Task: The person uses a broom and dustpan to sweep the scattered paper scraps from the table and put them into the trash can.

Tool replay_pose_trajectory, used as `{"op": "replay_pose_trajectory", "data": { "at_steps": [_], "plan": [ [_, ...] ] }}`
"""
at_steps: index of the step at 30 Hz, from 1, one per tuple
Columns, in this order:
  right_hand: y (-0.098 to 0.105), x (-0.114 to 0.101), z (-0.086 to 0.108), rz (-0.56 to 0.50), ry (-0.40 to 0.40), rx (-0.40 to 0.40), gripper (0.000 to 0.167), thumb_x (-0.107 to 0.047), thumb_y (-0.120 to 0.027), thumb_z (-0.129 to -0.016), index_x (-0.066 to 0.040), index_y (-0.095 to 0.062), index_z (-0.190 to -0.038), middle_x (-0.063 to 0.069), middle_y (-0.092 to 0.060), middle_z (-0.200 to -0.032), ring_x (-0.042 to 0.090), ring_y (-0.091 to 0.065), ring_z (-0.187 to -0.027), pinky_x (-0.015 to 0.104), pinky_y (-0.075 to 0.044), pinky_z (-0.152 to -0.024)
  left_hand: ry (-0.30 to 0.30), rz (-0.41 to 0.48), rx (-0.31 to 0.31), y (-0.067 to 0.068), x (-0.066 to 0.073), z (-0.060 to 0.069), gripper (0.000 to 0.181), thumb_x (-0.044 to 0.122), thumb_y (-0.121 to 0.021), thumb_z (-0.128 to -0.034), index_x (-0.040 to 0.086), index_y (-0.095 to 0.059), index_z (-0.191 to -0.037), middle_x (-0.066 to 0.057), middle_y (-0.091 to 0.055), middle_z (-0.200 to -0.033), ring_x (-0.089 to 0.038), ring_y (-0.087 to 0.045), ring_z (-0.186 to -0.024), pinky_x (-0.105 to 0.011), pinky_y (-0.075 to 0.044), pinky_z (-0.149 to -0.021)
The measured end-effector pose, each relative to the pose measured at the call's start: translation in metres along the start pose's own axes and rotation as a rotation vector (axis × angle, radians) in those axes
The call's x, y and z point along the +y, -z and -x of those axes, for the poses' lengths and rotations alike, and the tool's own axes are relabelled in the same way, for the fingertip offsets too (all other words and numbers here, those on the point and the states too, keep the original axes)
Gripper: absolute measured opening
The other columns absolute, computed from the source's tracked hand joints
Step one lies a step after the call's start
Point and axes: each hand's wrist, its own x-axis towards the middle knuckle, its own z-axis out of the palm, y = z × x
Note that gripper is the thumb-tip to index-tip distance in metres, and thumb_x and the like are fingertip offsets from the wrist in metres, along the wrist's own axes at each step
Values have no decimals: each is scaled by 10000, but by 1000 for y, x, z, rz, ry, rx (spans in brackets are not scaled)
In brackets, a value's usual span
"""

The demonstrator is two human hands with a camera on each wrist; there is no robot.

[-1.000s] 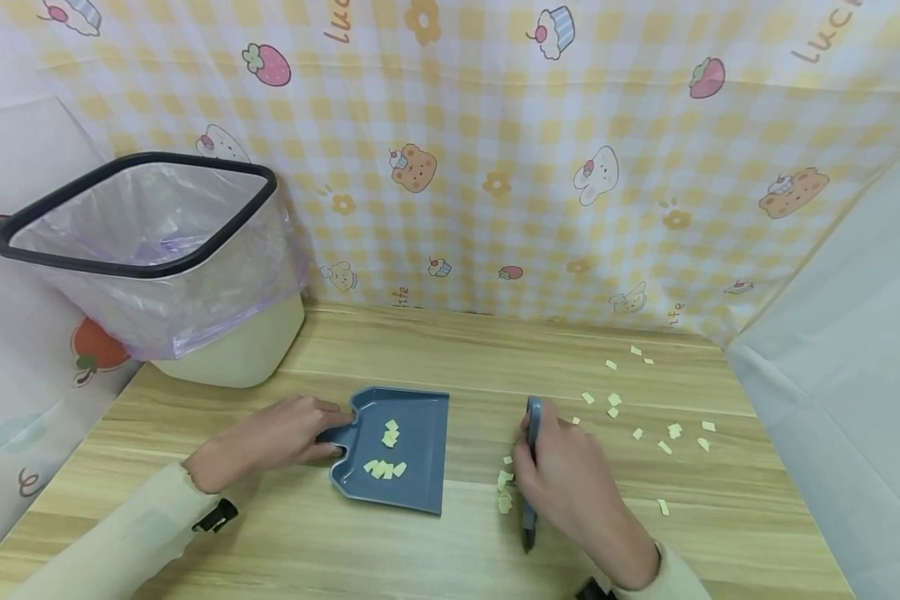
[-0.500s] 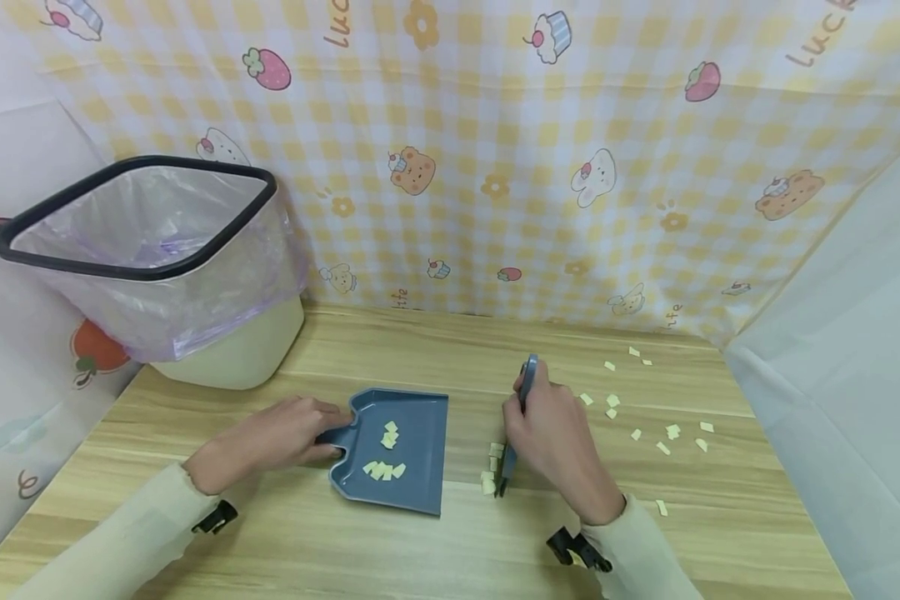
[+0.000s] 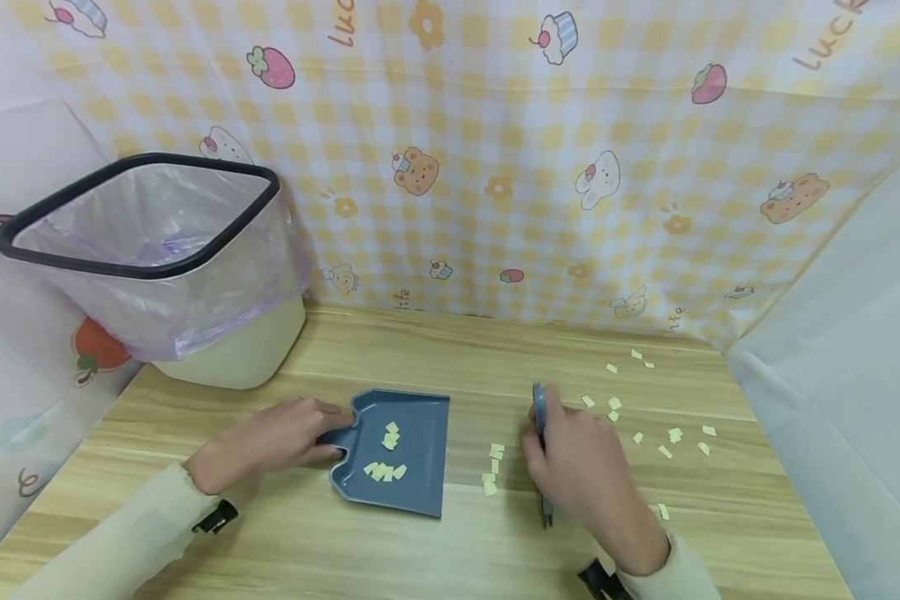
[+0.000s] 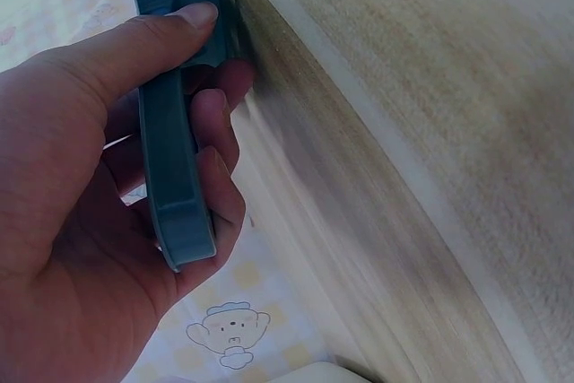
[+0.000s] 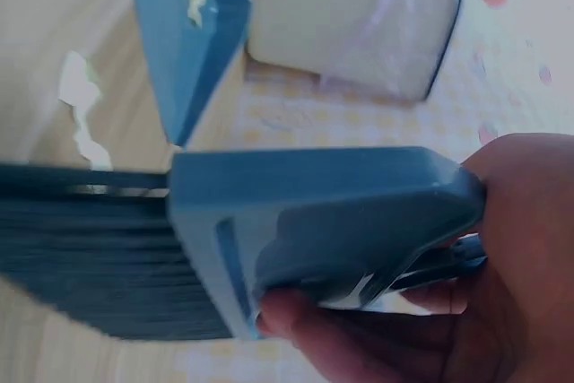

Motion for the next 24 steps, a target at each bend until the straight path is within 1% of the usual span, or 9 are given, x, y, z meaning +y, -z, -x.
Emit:
{"op": "replay_pose_trajectory", "data": {
  "at_steps": [3, 6, 11, 17, 22, 24],
  "plan": [
    [-8, -7, 9, 32, 27, 38, 165, -40, -672, -886, -106, -564, -992, -107, -366, -573, 70, -378, -473, 295, -326, -404, -2, 5, -4, 2, 1, -1, 339, 153, -854, -978, -11, -773, -1263, -198, -781, -1229, -268, -783, -978, -363, -652, -812],
    [-17, -16, 11, 21, 29, 52, 184, -35, -684, -882, -109, -571, -1007, -104, -384, -585, 88, -401, -496, 311, -353, -416, 0, 9, -9, 2, 1, -1, 343, 149, -853, -977, -16, -770, -1265, -204, -779, -1232, -257, -779, -958, -352, -649, -797],
    [-31, -29, 5, -35, 13, 2, 176, -31, -690, -902, -96, -579, -1024, -101, -415, -603, 91, -440, -515, 303, -383, -428, 9, 5, -18, 2, 1, -1, 363, 156, -853, -977, -24, -764, -1280, -221, -769, -1253, -323, -786, -1029, -405, -656, -856],
    [-40, -39, -5, -90, 4, -40, 160, -32, -676, -926, -82, -582, -1046, -98, -434, -604, 78, -447, -514, 283, -378, -435, 23, 12, -21, 1, 1, 0, 373, 160, -856, -976, -24, -764, -1287, -220, -769, -1256, -327, -786, -1032, -409, -657, -861],
    [-45, -43, -12, -128, 19, -45, 157, -42, -673, -934, -95, -560, -1028, -103, -399, -588, 61, -416, -485, 261, -362, -433, 27, 18, -21, 1, 1, 0, 376, 161, -854, -978, -23, -763, -1293, -223, -766, -1265, -342, -784, -1054, -420, -655, -875],
    [-46, -44, -14, -137, 32, -40, 155, -46, -669, -937, -100, -555, -1028, -104, -384, -584, 58, -404, -482, 261, -360, -436, 26, 19, -19, 0, 0, 0, 366, 163, -854, -979, -16, -768, -1287, -214, -770, -1261, -322, -785, -1044, -407, -655, -862]
  ]
}}
